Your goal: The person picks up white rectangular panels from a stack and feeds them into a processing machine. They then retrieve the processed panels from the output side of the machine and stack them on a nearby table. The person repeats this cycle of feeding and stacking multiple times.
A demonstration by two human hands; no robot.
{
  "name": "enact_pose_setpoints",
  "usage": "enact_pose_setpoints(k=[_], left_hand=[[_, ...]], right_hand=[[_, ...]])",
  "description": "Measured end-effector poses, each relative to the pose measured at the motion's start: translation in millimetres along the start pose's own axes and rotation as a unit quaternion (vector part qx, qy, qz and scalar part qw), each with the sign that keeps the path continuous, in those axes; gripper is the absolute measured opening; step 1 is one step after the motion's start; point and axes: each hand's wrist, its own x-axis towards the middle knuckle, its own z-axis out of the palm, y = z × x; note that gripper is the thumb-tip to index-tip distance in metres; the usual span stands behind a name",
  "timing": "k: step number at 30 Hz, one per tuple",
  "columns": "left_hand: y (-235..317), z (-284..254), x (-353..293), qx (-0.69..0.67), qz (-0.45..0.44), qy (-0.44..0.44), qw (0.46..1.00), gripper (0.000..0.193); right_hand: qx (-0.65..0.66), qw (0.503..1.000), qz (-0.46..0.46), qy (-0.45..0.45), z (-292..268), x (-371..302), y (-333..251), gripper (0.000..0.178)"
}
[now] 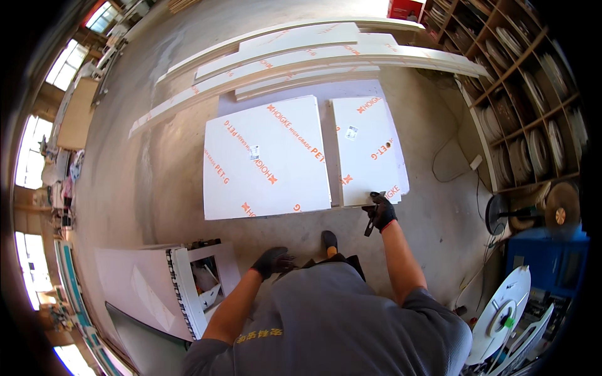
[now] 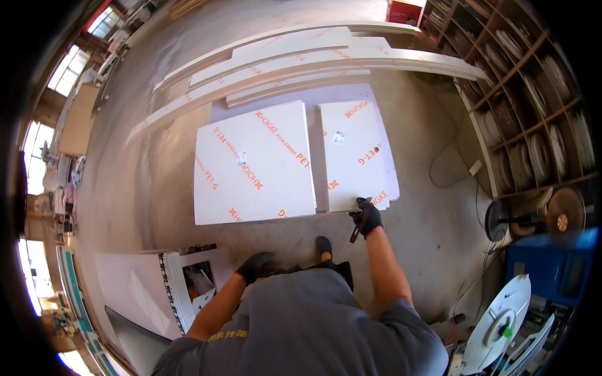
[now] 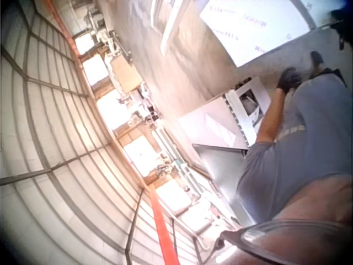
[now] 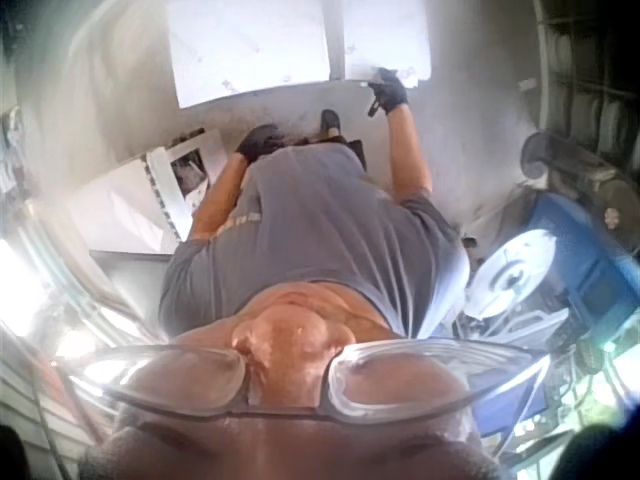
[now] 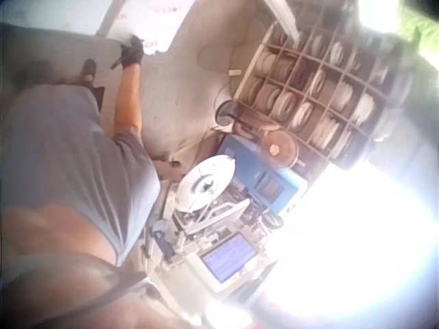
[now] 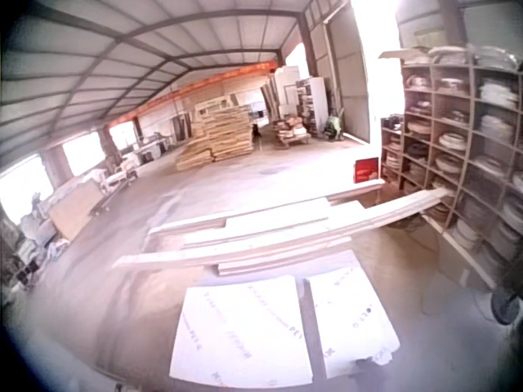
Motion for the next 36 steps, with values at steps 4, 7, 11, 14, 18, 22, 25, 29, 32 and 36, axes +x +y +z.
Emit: enact_pose_setpoints(k=[4, 7, 11, 14, 18, 22, 25, 29, 32, 36], left_hand=[[32.0, 24.7, -54.0, -0.264, -0.102, 0.136, 0.949, 0.033], [-42.5, -7.1, -76.7, 0.145, 0.16, 0.13, 0.968, 0.031], [38.7, 12.8, -136.2, -0.166, 0.146, 0.365, 0.904, 0.029], [42.6, -46.4, -189.2, -0.12, 0.318, 0.507, 0.792, 0.03], [-5.9, -179.8, -295.9, 0.116, 0.224, 0.791, 0.558, 0.031], [-144.0, -280.6, -410.0, 0.187, -0.079, 0.834, 0.513, 0.067], [-219.4, -328.7, -444.7, 0.175, -0.24, 0.776, 0.556, 0.081], [-236.1, -335.8, -431.2, 0.176, -0.271, 0.762, 0.561, 0.088], [-213.4, -309.9, -402.6, 0.223, -0.27, 0.746, 0.566, 0.091], [-162.8, -276.3, -366.5, 0.24, -0.166, 0.68, 0.673, 0.083]], right_hand=[[-0.01, 0.994, 0.09, -0.066, -16.9, 39.6, -30.0, 0.024], [-0.31, 0.925, -0.113, -0.186, -4.6, 33.1, -32.2, 0.028], [-0.411, 0.875, -0.177, -0.187, -43.4, 45.5, -46.4, 0.039], [-0.649, 0.69, -0.294, -0.122, -95.1, 85.9, -40.9, 0.034], [-0.874, 0.418, -0.241, -0.054, -151.7, 59.2, -11.0, 0.024], [-0.863, 0.275, -0.246, -0.345, -31.1, -19.4, 107.1, 0.03], [-0.873, 0.274, -0.2, -0.351, 39.6, -61.3, 172.7, 0.027], [-0.873, 0.268, -0.184, -0.363, 74.9, -69.4, 222.3, 0.025], [-0.88, 0.209, -0.182, -0.385, 49.3, -23.3, 231.7, 0.024], [-0.906, 0.13, -0.185, -0.357, -49.1, 21.0, 180.9, 0.025]])
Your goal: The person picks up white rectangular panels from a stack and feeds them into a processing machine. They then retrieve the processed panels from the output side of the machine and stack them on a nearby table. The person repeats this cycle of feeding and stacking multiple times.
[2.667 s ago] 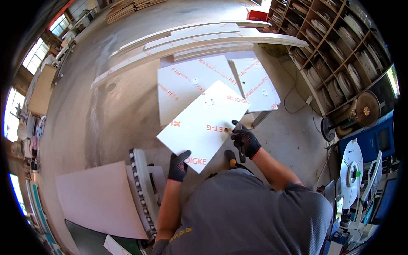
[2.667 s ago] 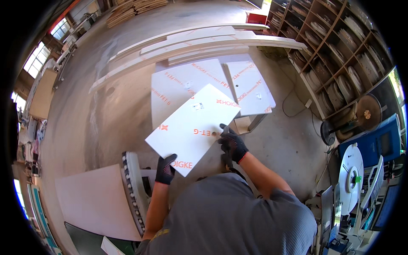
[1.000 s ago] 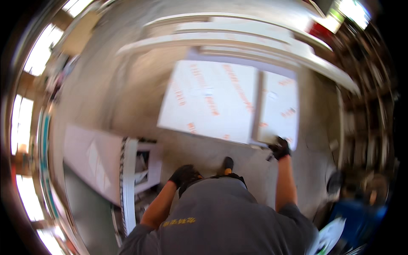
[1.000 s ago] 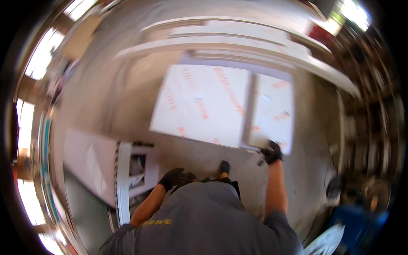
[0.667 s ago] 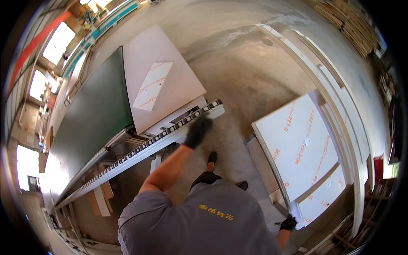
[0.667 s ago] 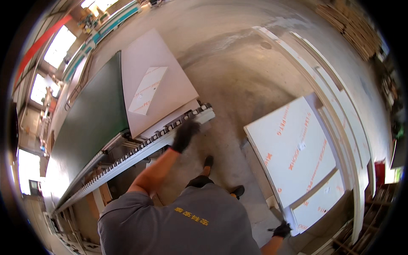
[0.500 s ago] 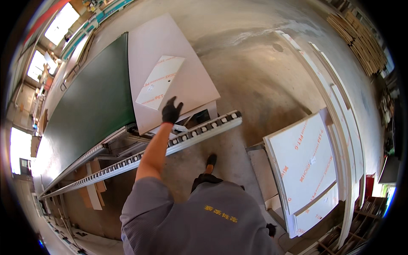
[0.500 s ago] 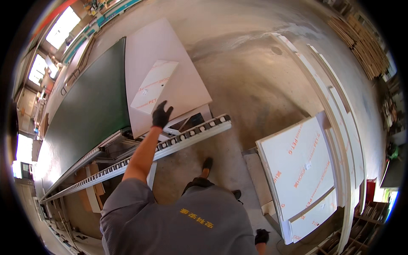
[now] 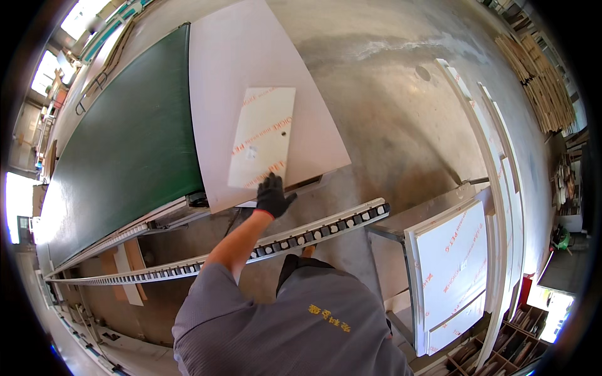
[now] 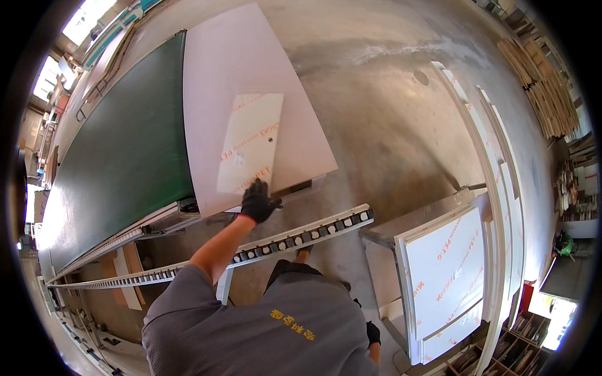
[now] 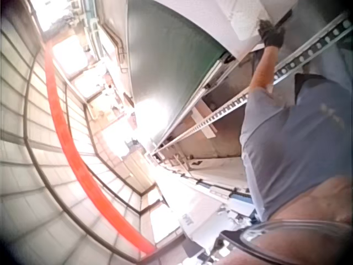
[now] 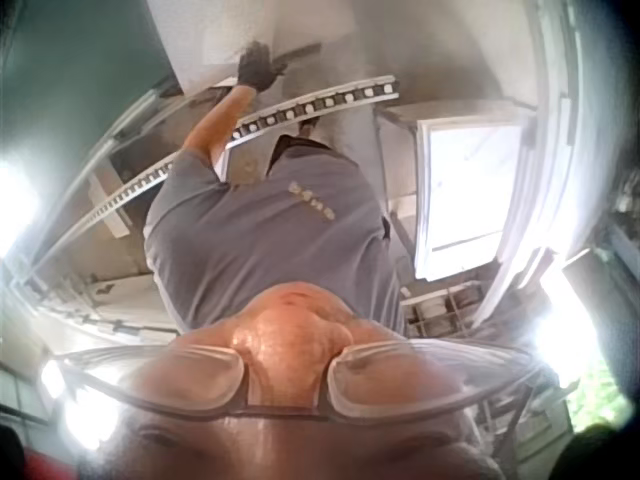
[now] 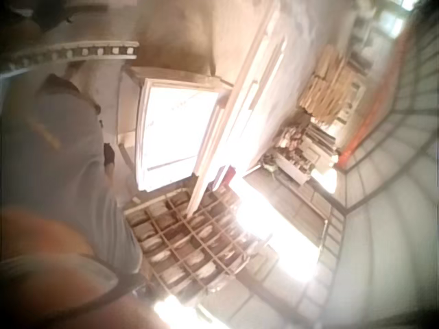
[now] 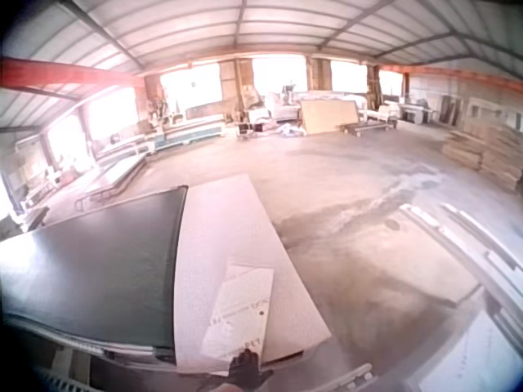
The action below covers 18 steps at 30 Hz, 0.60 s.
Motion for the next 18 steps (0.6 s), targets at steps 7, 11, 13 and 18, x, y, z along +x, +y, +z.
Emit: enact_pose_setpoints(k=[7, 11, 13, 18], left_hand=[[-101.3, -6.7, -24.0, -0.106, -0.279, -0.03, 0.954, 0.062], [-100.6, 4.4, -33.8, -0.446, -0.37, -0.269, 0.769, 0.065], [-76.5, 19.0, -25.9, -0.487, -0.347, -0.2, 0.776, 0.058], [-67.4, 50.1, 12.3, -0.382, -0.24, -0.024, 0.892, 0.047]], right_hand=[[0.092, 0.991, -0.067, 0.064, -196.7, 86.2, -187.0, 0.019], [0.122, 0.987, -0.067, 0.081, -188.1, 87.8, -191.8, 0.019], [0.045, 0.997, -0.064, 0.02, -143.6, 90.4, -160.5, 0.02], [0.257, 0.964, 0.032, 0.069, -131.7, 59.3, -169.0, 0.019]])
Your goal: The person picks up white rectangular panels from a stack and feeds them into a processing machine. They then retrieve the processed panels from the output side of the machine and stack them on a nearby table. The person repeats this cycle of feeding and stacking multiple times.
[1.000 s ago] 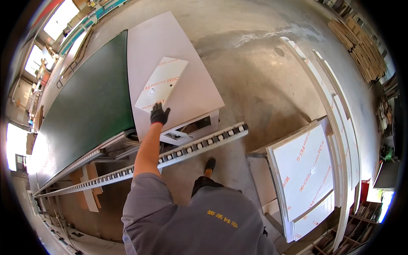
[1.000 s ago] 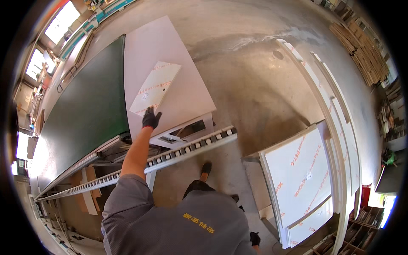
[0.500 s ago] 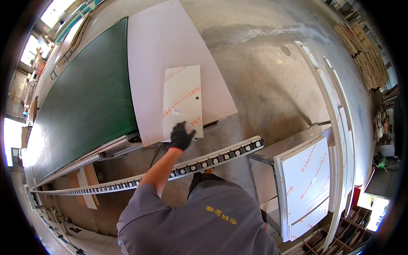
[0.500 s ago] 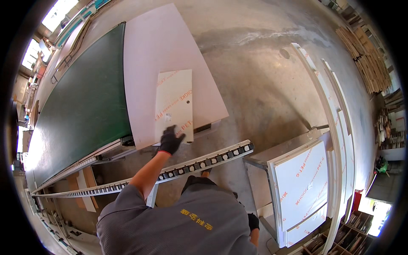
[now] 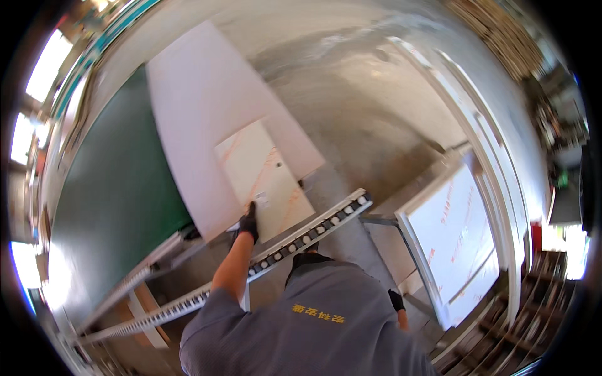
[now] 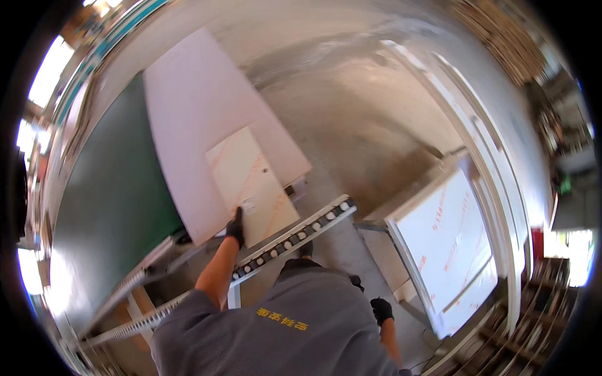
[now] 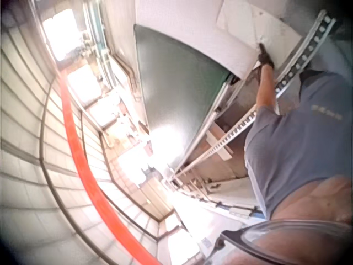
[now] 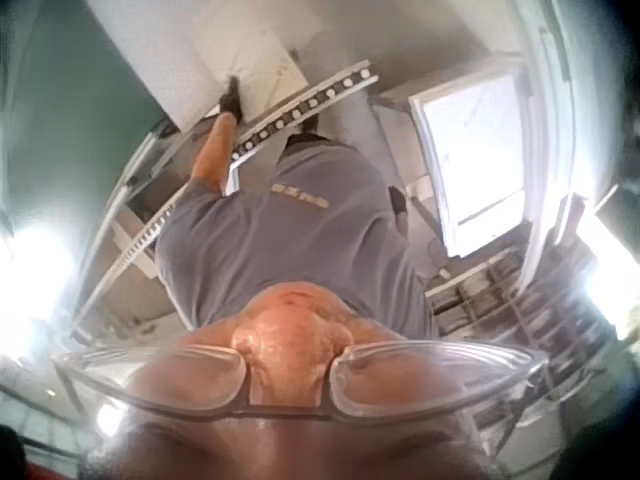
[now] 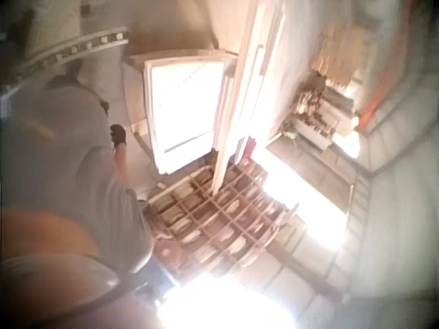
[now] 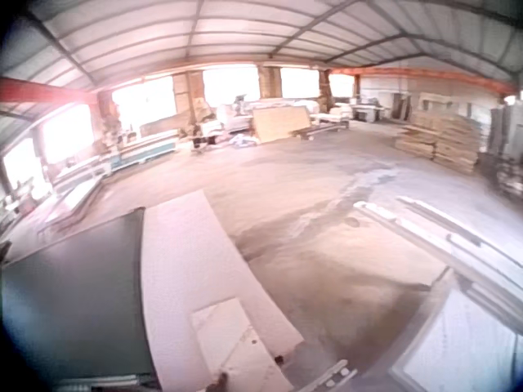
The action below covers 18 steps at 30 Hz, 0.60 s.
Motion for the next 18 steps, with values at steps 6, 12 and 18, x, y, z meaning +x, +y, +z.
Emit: enact_pose_setpoints(k=[6, 12, 18], left_hand=[[-42.8, -92.4, 132.5, 0.25, 0.315, 0.166, 0.9, 0.048], [175.4, -182.2, 31.5, 0.183, 0.449, 0.209, 0.849, 0.044], [301.6, 22.4, -90.6, -0.181, 0.396, -0.197, 0.878, 0.063]], right_hand=[[0.277, 0.919, 0.28, 0.004, -34.8, -23.8, -44.0, 0.025], [0.198, 0.95, 0.163, 0.177, -86.7, -43.0, -87.0, 0.03], [0.396, 0.867, 0.0, 0.302, -167.6, -51.0, -134.6, 0.032]])
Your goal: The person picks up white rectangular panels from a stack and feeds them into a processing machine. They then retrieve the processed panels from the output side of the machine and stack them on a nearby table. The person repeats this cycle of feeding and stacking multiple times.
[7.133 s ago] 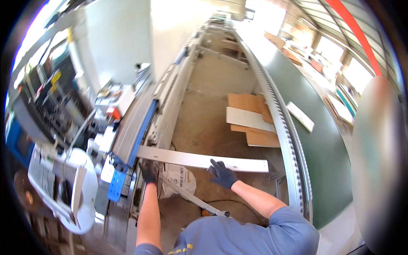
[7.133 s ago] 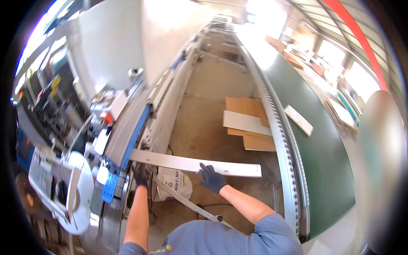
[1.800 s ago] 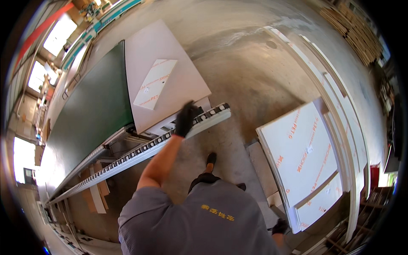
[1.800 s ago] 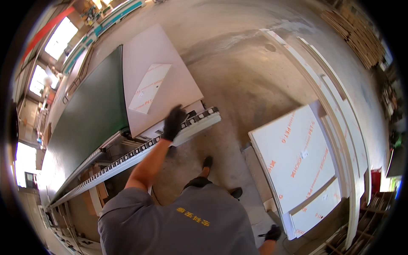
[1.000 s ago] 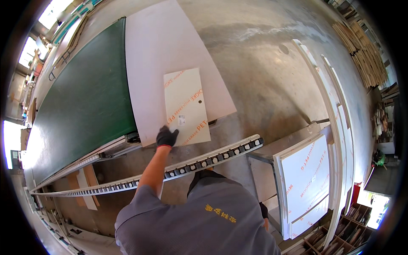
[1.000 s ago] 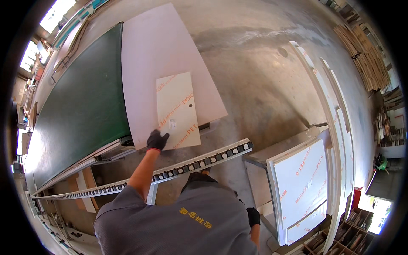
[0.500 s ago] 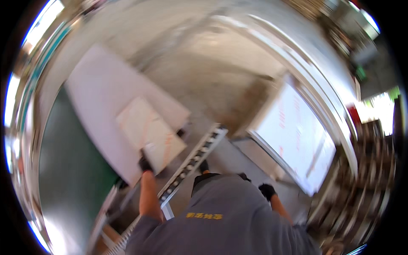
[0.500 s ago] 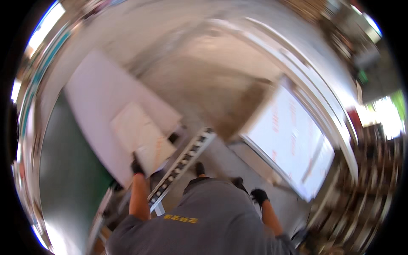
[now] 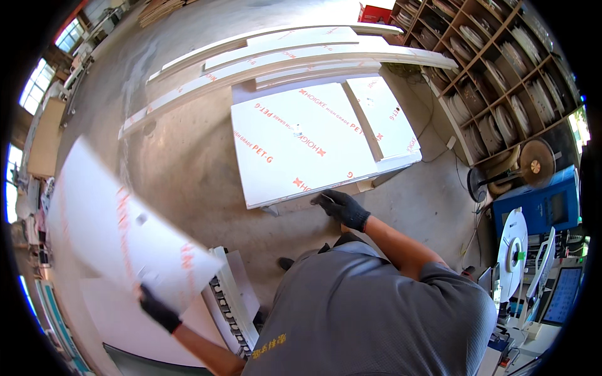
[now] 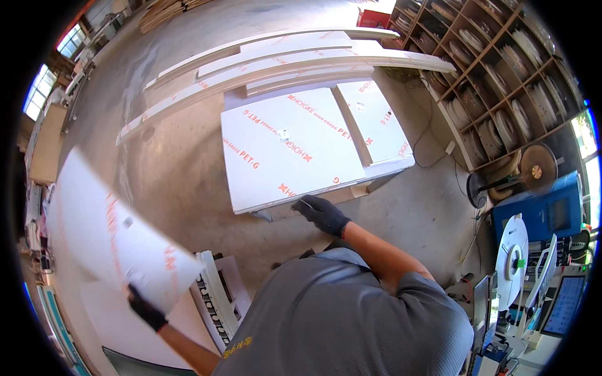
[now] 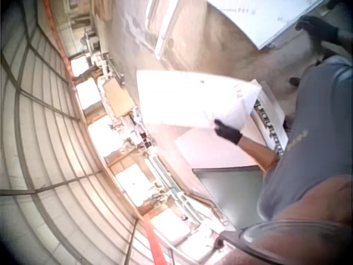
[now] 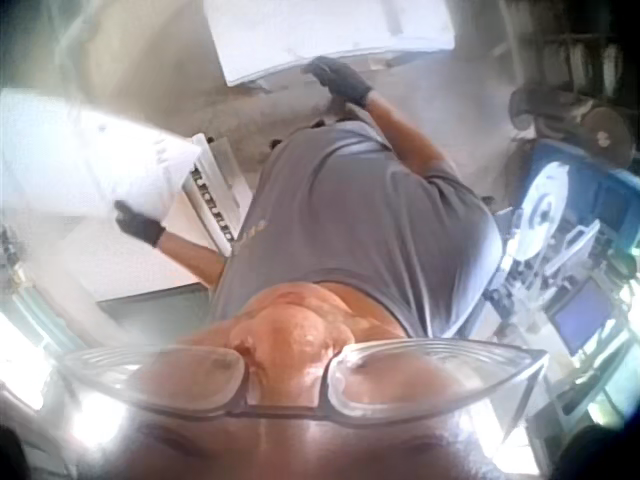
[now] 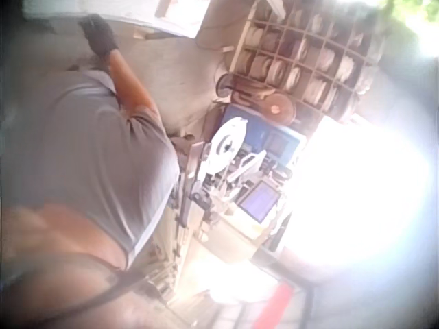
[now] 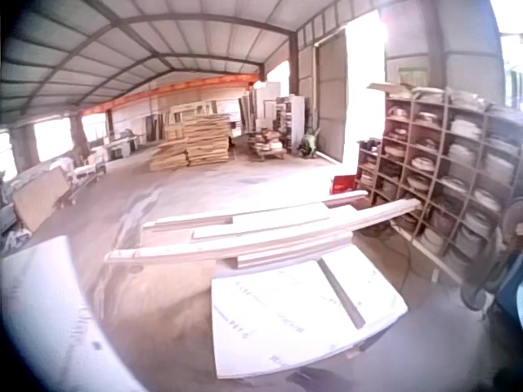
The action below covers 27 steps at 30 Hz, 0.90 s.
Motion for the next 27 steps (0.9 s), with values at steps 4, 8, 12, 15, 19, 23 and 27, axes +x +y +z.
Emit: enact_pose_setpoints(k=[4, 8, 12, 15, 19, 23, 27], left_hand=[[-10.3, 269.7, -57.3, -0.074, -0.046, -0.146, 0.985, 0.048], [13.6, 493.5, -149.1, 0.037, -0.106, -0.282, 0.953, 0.033], [21.1, 637.5, -221.3, 0.034, -0.114, -0.405, 0.907, 0.039], [3.2, 712.0, -260.4, -0.018, -0.267, -0.456, 0.848, 0.048], [-9.0, 773.1, -290.2, 0.073, -0.243, -0.484, 0.837, 0.051], [-21.9, 789.2, -293.1, 0.164, -0.2, -0.525, 0.811, 0.049], [-17.8, 772.3, -262.0, 0.415, -0.002, -0.64, 0.647, 0.049]], right_hand=[[0.164, 0.985, -0.053, 0.007, -56.8, 6.6, -29.3, 0.04], [0.21, 0.969, -0.037, 0.124, -148.7, -0.7, 15.1, 0.054], [0.152, 0.94, -0.02, 0.306, -249.1, -5.3, 75.1, 0.06], [0.217, 0.915, 0.003, 0.34, -318.2, -5.0, 100.9, 0.054], [0.263, 0.912, 0.027, 0.314, -386.7, 0.3, 129.5, 0.052], [0.246, 0.92, 0.03, 0.305, -401.9, 6.8, 163.1, 0.052], [-0.162, 0.938, 0.08, 0.297, -409.1, 7.9, 179.4, 0.053]])
